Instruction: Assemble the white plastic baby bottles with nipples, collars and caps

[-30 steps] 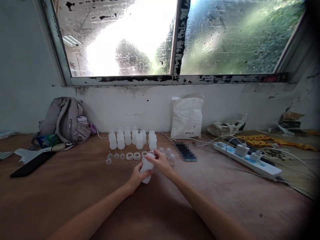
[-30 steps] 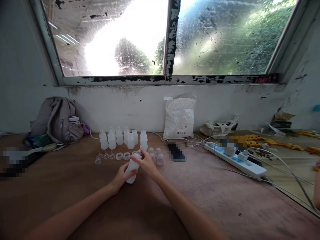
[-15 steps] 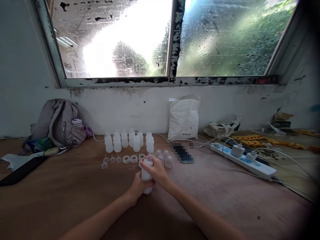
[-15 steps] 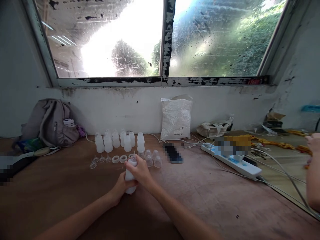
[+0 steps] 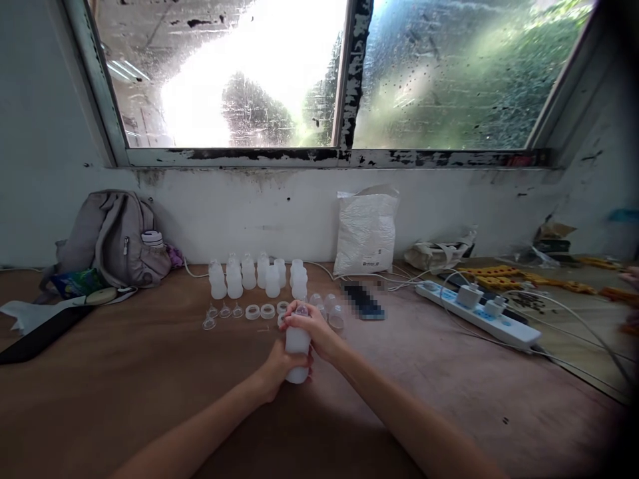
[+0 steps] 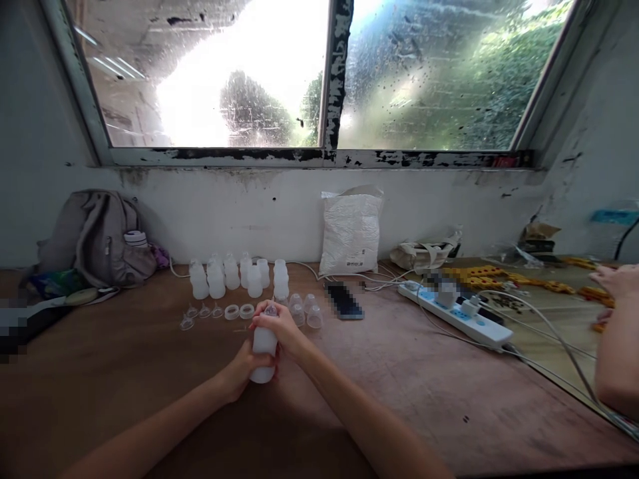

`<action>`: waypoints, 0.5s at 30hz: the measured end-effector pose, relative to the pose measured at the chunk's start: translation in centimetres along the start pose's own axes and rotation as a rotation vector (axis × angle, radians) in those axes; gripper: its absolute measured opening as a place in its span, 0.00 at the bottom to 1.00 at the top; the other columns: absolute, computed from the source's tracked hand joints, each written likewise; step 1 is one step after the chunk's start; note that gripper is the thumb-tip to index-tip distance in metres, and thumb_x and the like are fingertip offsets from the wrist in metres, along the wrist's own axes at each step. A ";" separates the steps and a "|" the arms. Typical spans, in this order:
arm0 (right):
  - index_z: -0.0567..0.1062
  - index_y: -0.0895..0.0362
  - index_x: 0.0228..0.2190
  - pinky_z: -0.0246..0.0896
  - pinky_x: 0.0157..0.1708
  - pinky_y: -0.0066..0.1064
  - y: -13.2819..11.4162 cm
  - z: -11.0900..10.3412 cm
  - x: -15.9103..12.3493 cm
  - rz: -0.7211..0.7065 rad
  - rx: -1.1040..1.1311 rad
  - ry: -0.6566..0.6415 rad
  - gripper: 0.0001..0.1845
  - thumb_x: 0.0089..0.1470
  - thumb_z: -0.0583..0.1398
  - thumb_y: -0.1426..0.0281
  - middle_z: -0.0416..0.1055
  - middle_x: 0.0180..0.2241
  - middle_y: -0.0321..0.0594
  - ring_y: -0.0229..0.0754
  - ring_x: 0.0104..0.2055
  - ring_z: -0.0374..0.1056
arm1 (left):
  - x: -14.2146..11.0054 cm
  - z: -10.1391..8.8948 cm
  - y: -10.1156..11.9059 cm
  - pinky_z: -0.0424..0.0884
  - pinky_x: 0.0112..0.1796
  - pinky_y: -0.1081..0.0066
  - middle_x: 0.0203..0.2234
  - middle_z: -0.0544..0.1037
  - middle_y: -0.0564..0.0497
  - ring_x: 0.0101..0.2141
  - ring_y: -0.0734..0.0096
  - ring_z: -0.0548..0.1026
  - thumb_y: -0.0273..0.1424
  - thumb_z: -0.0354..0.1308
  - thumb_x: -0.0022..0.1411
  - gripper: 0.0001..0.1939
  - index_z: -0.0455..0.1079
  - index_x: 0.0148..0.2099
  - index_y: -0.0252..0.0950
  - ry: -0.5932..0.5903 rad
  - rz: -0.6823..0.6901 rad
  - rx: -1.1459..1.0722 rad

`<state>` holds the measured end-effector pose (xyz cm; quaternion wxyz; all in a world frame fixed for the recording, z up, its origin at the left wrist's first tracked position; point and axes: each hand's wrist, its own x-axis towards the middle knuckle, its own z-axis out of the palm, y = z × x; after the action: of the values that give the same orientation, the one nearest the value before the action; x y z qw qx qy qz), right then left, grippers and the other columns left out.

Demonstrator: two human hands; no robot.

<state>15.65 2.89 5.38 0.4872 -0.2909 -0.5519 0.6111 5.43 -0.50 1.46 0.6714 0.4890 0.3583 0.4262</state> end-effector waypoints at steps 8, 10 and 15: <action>0.67 0.57 0.19 0.49 0.20 0.24 0.4 1.7 2.5 -0.153 -0.275 0.190 0.04 0.34 0.59 0.73 0.62 0.18 0.31 0.33 0.21 0.56 | 2.3 -2.2 -0.3 0.60 0.23 0.72 0.21 0.70 0.52 0.22 0.71 0.65 0.24 0.60 0.37 0.12 0.65 0.30 0.33 0.383 0.361 0.429; 0.67 0.57 0.19 0.49 0.20 0.24 0.6 2.3 3.5 -0.181 -0.295 0.214 0.04 0.35 0.59 0.73 0.61 0.18 0.30 0.33 0.21 0.56 | 2.7 -3.1 0.3 0.61 0.24 0.72 0.23 0.71 0.51 0.24 0.70 0.66 0.26 0.60 0.39 0.13 0.65 0.31 0.33 0.414 0.364 0.502; 0.67 0.57 0.20 0.51 0.22 0.25 1.8 4.4 6.4 -0.213 -0.375 0.299 0.03 0.35 0.57 0.72 0.62 0.19 0.31 0.35 0.23 0.57 | 2.9 -6.0 1.6 0.59 0.25 0.71 0.24 0.71 0.51 0.25 0.67 0.67 0.27 0.60 0.39 0.13 0.65 0.32 0.34 0.514 0.354 0.617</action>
<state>8.98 7.19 5.80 0.5623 -0.4033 -0.6049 0.3939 0.76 4.51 1.26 0.2994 0.5987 0.5348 0.5157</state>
